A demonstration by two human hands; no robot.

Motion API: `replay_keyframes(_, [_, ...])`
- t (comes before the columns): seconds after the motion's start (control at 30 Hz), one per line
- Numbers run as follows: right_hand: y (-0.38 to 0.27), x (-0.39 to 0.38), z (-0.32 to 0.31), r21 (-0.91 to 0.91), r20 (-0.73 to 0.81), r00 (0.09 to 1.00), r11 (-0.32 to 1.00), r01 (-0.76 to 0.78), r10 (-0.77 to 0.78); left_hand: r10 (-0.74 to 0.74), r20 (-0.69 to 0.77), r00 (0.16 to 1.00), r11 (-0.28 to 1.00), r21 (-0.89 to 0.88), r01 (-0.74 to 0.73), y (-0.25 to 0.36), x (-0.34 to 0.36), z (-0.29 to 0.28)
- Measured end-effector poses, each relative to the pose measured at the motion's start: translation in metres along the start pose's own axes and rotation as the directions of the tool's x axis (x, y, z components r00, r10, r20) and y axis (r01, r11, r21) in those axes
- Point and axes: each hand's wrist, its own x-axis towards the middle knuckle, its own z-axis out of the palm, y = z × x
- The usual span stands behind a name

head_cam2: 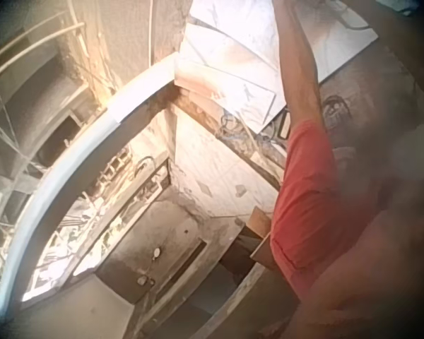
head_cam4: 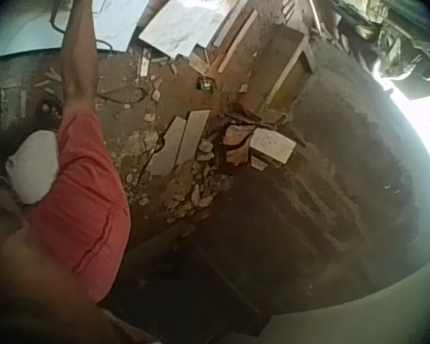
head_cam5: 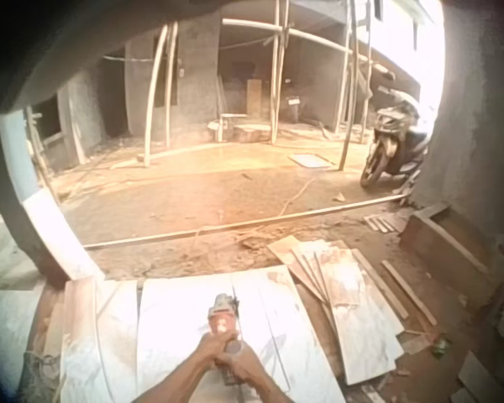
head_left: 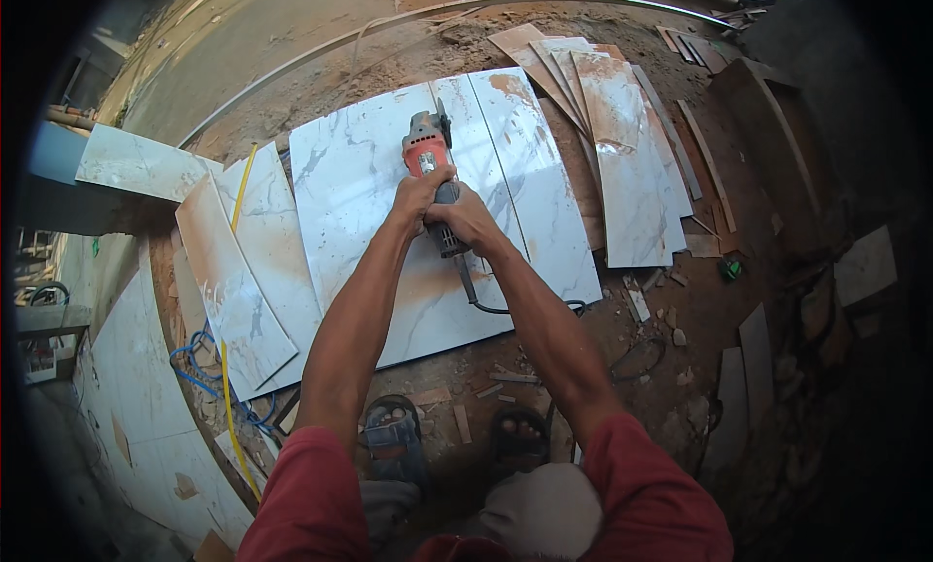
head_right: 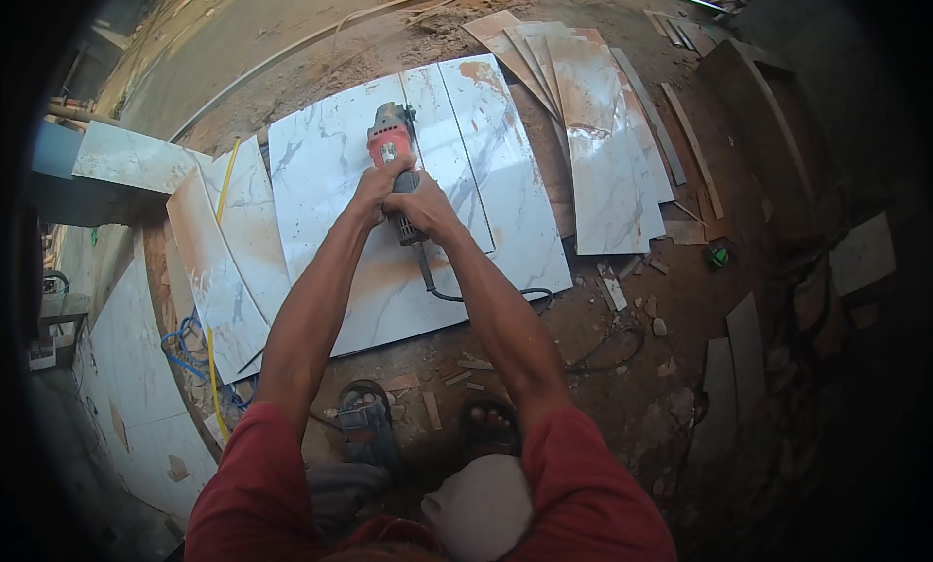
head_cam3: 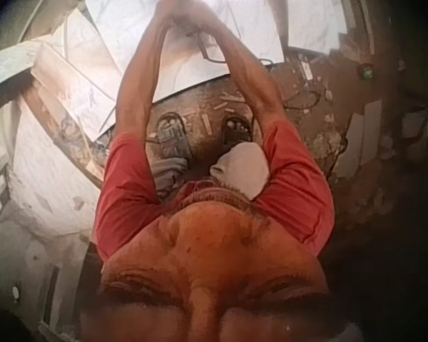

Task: The person cuts a section out of a tile using an angle grinder, removes the cut piece by hand, and lifts and turns the modified tile.

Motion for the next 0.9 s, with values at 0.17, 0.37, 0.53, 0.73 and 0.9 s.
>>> replay_keyframes(0.17, [-0.008,-0.001,0.001,0.024,0.009,1.000,1.000,0.003,-0.003,-0.006,0.009,1.000,1.000,0.018,0.006,0.002,0.007,-0.004])
replay_keyframes(0.37, [-0.007,-0.008,0.002,0.013,0.011,1.000,1.000,0.007,-0.007,-0.003,0.011,1.000,1.000,0.027,0.003,0.000,0.001,-0.002])
replay_keyframes(0.53, [-0.002,-0.011,0.001,-0.016,-0.010,0.999,0.999,0.046,-0.046,-0.008,0.008,1.000,0.999,0.031,0.007,-0.001,-0.008,0.001])
replay_keyframes(0.73, [-0.003,-0.007,-0.001,-0.001,0.007,1.000,1.000,-0.026,0.026,-0.016,-0.004,1.000,1.000,0.001,0.016,0.001,-0.005,0.002])
replay_keyframes(0.9, [0.011,-0.007,0.001,-0.012,-0.008,1.000,1.000,0.002,-0.002,-0.011,0.007,1.000,0.998,0.057,0.011,-0.008,-0.008,0.000])
